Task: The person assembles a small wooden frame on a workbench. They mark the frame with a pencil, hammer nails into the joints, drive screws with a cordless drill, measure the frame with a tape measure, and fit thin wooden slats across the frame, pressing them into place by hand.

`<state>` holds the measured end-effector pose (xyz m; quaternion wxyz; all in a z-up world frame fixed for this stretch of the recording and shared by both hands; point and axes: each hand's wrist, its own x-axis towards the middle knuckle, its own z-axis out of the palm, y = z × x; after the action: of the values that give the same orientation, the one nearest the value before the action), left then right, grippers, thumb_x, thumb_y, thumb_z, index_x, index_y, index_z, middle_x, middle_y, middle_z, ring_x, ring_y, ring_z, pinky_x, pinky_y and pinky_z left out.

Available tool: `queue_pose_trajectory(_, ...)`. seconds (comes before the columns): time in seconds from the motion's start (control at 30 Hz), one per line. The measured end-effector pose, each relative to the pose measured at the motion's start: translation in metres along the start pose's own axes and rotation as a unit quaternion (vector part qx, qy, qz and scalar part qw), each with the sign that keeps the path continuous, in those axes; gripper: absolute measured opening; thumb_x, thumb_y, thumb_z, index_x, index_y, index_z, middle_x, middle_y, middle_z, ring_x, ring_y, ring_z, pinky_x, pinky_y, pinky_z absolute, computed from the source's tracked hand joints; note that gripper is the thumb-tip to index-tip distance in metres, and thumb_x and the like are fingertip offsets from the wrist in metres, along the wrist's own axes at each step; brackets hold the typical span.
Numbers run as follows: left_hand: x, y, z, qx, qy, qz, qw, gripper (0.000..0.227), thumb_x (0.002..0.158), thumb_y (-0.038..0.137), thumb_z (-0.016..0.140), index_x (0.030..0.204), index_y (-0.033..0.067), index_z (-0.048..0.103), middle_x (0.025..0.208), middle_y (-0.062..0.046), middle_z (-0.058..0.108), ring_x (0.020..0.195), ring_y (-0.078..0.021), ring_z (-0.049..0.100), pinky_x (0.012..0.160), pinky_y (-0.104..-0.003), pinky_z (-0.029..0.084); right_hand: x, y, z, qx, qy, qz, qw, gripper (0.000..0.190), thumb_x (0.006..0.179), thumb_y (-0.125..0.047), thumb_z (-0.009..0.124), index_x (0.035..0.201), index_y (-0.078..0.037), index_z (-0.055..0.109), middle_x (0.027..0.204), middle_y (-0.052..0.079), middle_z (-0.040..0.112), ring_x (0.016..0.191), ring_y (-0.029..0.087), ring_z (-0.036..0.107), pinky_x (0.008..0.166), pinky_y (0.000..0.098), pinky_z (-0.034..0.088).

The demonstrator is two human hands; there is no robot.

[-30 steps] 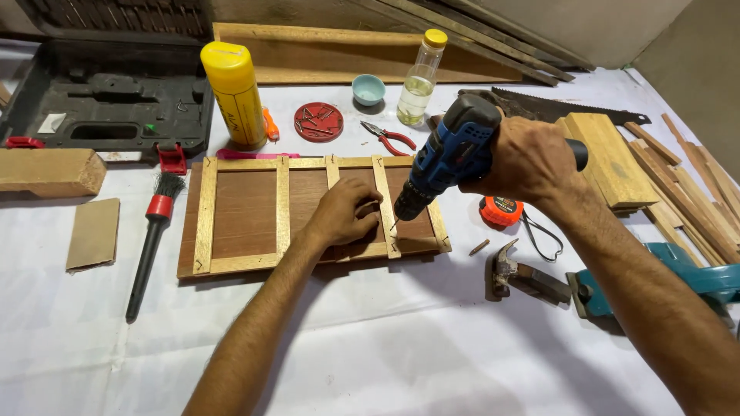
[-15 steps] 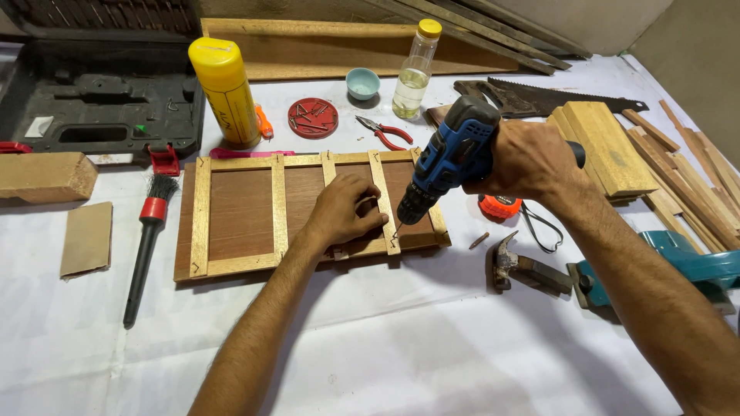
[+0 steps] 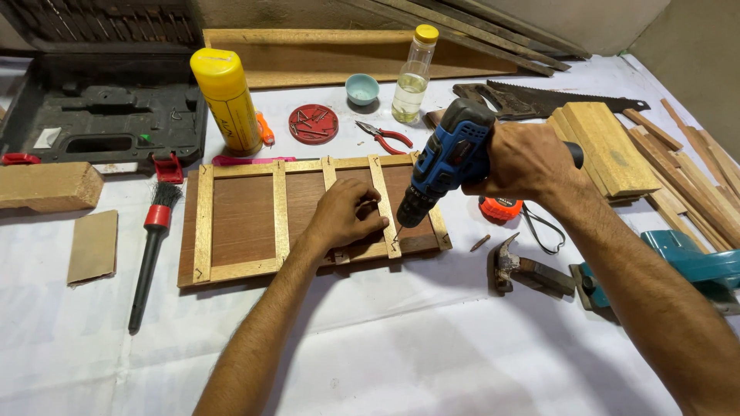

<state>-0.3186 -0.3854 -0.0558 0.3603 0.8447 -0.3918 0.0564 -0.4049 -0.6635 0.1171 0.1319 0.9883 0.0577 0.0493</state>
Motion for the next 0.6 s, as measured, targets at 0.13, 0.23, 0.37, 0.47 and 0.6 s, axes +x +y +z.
queue_pose_trajectory(0.13,0.0009,0.0017,-0.0022,0.001,-0.003,-0.005,1.0,0.047,0.076,0.047,0.085,0.101,0.0091,0.073,0.095,-0.008,0.066,0.099,-0.0279,0.063,0.088,-0.043,0.052,0.0007,0.0001,-0.0011,0.008,0.021,-0.021,1.0,0.067,0.067,-0.054,0.091,0.103,-0.005,0.062,0.081,0.01,0.069,0.069,0.027,0.069,0.063,0.0407,0.061)
queue_pose_trajectory(0.23,0.0007,0.0042,-0.0037,0.002,-0.009,-0.015,1.0,0.047,0.075,0.047,0.085,0.101,0.0094,0.073,0.095,-0.008,0.067,0.098,-0.0276,0.064,0.088,-0.043,0.052,0.0004,-0.0017,-0.0038,0.008,0.027,-0.028,0.999,0.067,0.066,-0.053,0.091,0.104,-0.005,0.063,0.083,0.011,0.07,0.071,0.027,0.07,0.066,0.041,0.061)
queue_pose_trajectory(0.37,-0.0007,-0.0019,0.0019,0.0,-0.005,-0.007,1.0,0.047,0.075,0.047,0.086,0.1,0.009,0.073,0.096,-0.008,0.067,0.099,-0.028,0.063,0.088,-0.044,0.052,0.0007,-0.001,-0.0003,0.013,0.025,-0.031,0.999,0.066,0.066,-0.05,0.092,0.105,-0.005,0.063,0.084,0.011,0.071,0.073,0.027,0.071,0.067,0.0406,0.062)
queue_pose_trajectory(0.47,0.0026,-0.0004,-0.0002,0.001,0.0,0.0,1.0,0.047,0.075,0.046,0.086,0.1,0.0087,0.072,0.097,-0.009,0.067,0.1,-0.0282,0.063,0.088,-0.044,0.052,0.0002,-0.0019,-0.0059,0.016,0.032,-0.032,0.999,0.066,0.066,-0.05,0.091,0.105,-0.005,0.063,0.083,0.011,0.071,0.072,0.028,0.071,0.067,0.0411,0.062)
queue_pose_trajectory(0.6,0.0019,-0.0025,0.0006,-0.001,-0.001,-0.004,1.0,0.046,0.075,0.046,0.086,0.1,0.0092,0.073,0.098,-0.009,0.067,0.101,-0.028,0.063,0.089,-0.044,0.052,-0.0006,0.0012,0.0,0.021,0.028,-0.025,0.999,0.065,0.067,-0.05,0.09,0.105,-0.005,0.061,0.082,0.011,0.07,0.071,0.028,0.071,0.066,0.0418,0.061)
